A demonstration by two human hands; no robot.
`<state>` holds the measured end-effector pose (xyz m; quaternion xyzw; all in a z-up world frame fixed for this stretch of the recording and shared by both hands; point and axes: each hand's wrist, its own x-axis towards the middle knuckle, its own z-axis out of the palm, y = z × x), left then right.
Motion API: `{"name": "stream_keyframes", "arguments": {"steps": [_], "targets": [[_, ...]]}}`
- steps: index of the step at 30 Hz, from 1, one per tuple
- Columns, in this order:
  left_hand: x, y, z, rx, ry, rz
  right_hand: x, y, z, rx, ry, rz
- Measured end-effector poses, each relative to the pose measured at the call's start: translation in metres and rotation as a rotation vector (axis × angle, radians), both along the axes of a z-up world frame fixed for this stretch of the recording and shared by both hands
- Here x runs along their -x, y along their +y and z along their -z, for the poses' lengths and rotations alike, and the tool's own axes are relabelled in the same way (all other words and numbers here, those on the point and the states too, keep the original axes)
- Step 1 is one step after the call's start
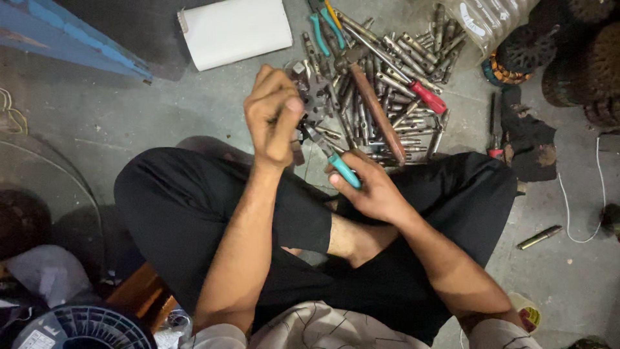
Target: The person uses a screwdriver, pliers, and a hammer to remove wires and components from a metal fan stator while sitting on the floor.
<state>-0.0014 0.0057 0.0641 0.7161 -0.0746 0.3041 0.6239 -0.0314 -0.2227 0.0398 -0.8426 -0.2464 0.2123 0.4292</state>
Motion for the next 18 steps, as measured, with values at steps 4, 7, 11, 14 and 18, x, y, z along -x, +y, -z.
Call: {"name": "stream_keyframes", "arguments": {"steps": [4,7,11,14,18], "targets": [[-0.008,-0.003,0.011,0.13,0.061,-0.062,-0.004,0.008,0.002,0.01,0.228,0.13],[-0.018,-0.007,0.024,0.291,0.184,-0.138,0.012,0.0,-0.035,-0.097,0.09,0.161],[-0.019,-0.001,0.05,0.411,0.122,-0.072,0.046,-0.008,-0.056,-0.806,0.045,0.189],[-0.019,0.0,0.052,0.572,0.195,-0.067,0.023,0.022,-0.017,-0.296,-0.287,0.103],[-0.023,0.004,0.055,0.478,-0.012,-0.036,0.022,0.029,-0.01,-0.166,-0.084,0.222]]}}
